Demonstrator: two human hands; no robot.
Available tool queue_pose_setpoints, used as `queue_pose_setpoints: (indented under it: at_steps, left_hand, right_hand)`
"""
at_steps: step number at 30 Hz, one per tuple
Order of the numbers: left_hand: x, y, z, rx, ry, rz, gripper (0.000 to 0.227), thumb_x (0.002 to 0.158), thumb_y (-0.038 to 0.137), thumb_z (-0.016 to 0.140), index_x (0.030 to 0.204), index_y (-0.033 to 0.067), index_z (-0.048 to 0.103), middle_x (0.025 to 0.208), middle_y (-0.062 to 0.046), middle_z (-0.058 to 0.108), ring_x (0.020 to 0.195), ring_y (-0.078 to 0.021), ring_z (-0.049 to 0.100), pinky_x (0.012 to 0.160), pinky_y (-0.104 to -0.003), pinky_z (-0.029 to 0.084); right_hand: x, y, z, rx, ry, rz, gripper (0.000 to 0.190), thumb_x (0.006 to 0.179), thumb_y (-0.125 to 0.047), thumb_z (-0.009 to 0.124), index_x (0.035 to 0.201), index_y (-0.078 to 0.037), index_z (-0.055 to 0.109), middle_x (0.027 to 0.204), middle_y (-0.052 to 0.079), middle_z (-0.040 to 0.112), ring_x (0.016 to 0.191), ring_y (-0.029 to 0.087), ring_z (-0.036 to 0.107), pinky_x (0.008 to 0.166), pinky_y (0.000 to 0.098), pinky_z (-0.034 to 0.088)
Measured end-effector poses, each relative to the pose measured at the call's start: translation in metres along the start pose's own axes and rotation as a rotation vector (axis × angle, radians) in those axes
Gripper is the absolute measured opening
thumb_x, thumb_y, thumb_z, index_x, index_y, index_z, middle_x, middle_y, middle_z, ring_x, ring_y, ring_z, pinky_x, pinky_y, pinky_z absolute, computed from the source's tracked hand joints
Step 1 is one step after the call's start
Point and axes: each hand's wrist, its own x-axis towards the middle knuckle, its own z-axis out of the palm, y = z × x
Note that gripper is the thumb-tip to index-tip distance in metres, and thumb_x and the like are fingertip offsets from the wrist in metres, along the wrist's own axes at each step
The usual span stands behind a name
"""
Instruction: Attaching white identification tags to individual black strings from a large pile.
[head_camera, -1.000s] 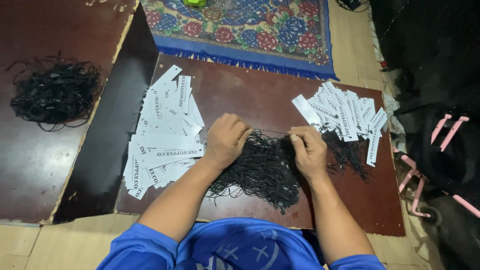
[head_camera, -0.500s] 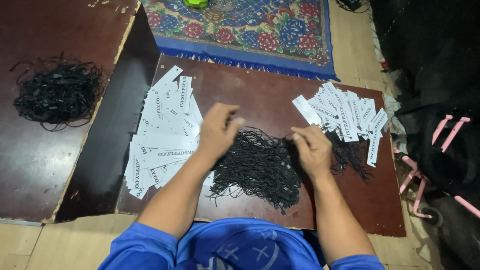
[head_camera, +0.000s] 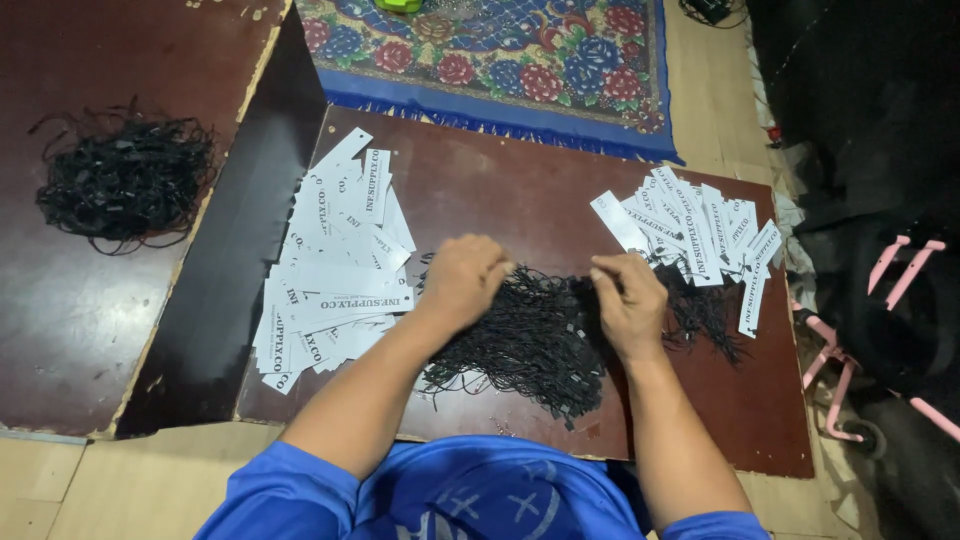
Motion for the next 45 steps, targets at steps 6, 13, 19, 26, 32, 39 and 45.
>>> queue_pose_setpoints:
  at_steps: [6,13,19,26,32,39,45]
  left_hand:
    - [0.012,-0.012,-0.03,0.201,0.143,-0.121,0.015,0.084,0.023,0.075,0.079,0.0151,0.063,0.069,-0.001,0.054,0.073,-0.0259,0.061,0.066,-0.039,0.047]
    - [0.015,-0.005,-0.046,0.26,0.245,-0.253,0.03,0.077,0.028,0.085,0.071,0.0143,0.059,0.061,-0.001,0.049,0.063,-0.0251,0.059,0.059,-0.036,0.048]
    - [0.015,-0.006,-0.039,0.116,0.152,-0.332,0.02,0.084,0.023,0.08,0.08,0.0093,0.066,0.069,-0.009,0.059,0.072,-0.033,0.065,0.066,-0.043,0.052]
    - [0.014,-0.007,-0.03,0.007,0.029,-0.346,0.008,0.089,0.019,0.074,0.089,0.011,0.072,0.077,-0.008,0.063,0.081,-0.0314,0.067,0.075,-0.041,0.055]
    - [0.008,0.004,-0.017,-0.117,0.061,-0.238,0.007,0.088,0.018,0.076,0.093,0.0155,0.073,0.079,-0.005,0.062,0.085,-0.0306,0.068,0.078,-0.04,0.056]
    - [0.015,0.035,-0.035,-0.4,-0.103,-0.317,0.019,0.089,0.01,0.073,0.107,0.0152,0.074,0.088,-0.006,0.075,0.09,-0.0287,0.074,0.083,-0.038,0.058]
    - [0.015,0.041,-0.046,-0.512,-0.181,-0.401,0.028,0.089,0.017,0.071,0.117,0.0156,0.067,0.081,-0.006,0.077,0.09,-0.0326,0.074,0.08,-0.042,0.058]
  right_hand:
    - [0.017,-0.035,-0.011,-0.046,0.088,0.167,0.01,0.097,-0.004,0.073,0.106,-0.002,0.077,0.086,0.017,0.073,0.081,0.033,0.071,0.073,0.0434,0.054]
    - [0.02,-0.031,-0.009,-0.115,0.086,0.143,0.005,0.095,-0.003,0.076,0.1,-0.004,0.078,0.084,0.014,0.072,0.08,0.036,0.071,0.073,0.0436,0.055]
    - [0.016,-0.02,-0.005,-0.115,0.063,0.118,0.009,0.096,-0.002,0.073,0.101,-0.006,0.079,0.084,0.013,0.072,0.083,0.036,0.07,0.076,0.0426,0.054]
    - [0.014,-0.014,0.007,-0.111,0.005,0.092,0.012,0.091,-0.003,0.076,0.1,-0.01,0.08,0.088,0.011,0.073,0.086,0.035,0.071,0.078,0.0432,0.055]
    - [0.008,-0.01,0.014,-0.161,-0.025,-0.073,0.012,0.093,-0.011,0.076,0.105,-0.012,0.079,0.097,0.006,0.074,0.094,0.029,0.07,0.087,0.038,0.05]
    - [0.024,-0.078,0.028,-0.035,-0.254,-0.165,0.023,0.089,-0.014,0.077,0.112,-0.013,0.077,0.104,0.004,0.076,0.1,0.027,0.07,0.086,0.0362,0.048]
    - [0.036,-0.066,0.041,0.035,-0.407,-0.077,0.011,0.089,-0.011,0.074,0.1,-0.011,0.076,0.083,0.007,0.074,0.08,0.031,0.071,0.075,0.0393,0.055]
